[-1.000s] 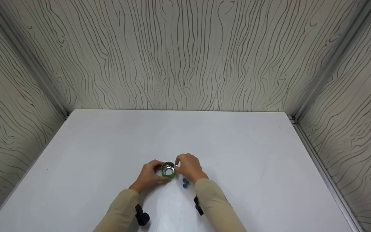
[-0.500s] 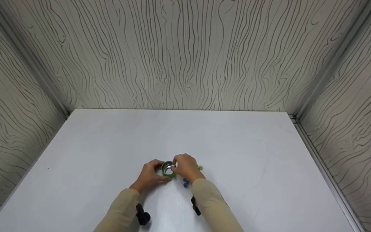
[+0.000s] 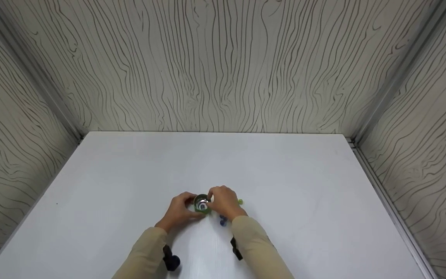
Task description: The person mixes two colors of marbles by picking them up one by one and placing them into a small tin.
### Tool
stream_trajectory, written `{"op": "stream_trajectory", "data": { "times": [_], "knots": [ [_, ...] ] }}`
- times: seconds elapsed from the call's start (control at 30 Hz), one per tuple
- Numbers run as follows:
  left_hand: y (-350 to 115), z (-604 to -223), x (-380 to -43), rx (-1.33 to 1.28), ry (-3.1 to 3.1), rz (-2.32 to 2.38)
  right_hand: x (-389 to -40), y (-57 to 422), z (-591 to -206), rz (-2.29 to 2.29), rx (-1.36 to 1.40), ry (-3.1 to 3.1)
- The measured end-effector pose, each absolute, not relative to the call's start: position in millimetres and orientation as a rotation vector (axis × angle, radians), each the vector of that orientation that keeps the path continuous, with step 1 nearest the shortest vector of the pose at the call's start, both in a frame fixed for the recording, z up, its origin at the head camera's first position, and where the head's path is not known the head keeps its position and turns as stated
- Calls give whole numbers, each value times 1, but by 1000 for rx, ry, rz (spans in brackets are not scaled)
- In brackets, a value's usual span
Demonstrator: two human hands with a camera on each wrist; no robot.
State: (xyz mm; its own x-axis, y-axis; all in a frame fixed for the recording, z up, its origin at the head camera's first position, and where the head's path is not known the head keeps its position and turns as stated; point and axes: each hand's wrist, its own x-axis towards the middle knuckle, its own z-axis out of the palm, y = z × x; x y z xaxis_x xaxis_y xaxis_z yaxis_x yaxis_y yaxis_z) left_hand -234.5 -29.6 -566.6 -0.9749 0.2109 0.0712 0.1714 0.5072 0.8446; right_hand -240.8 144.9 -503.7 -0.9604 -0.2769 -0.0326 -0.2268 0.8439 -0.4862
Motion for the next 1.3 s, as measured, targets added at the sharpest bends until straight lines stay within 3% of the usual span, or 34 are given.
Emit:
{"op": "stream_trajectory", "data": {
  "times": [1.3],
  "knots": [
    [-29,-567,-234,309,2667,1502,-228,178,-498,-784,-363,2936]
  ]
}}
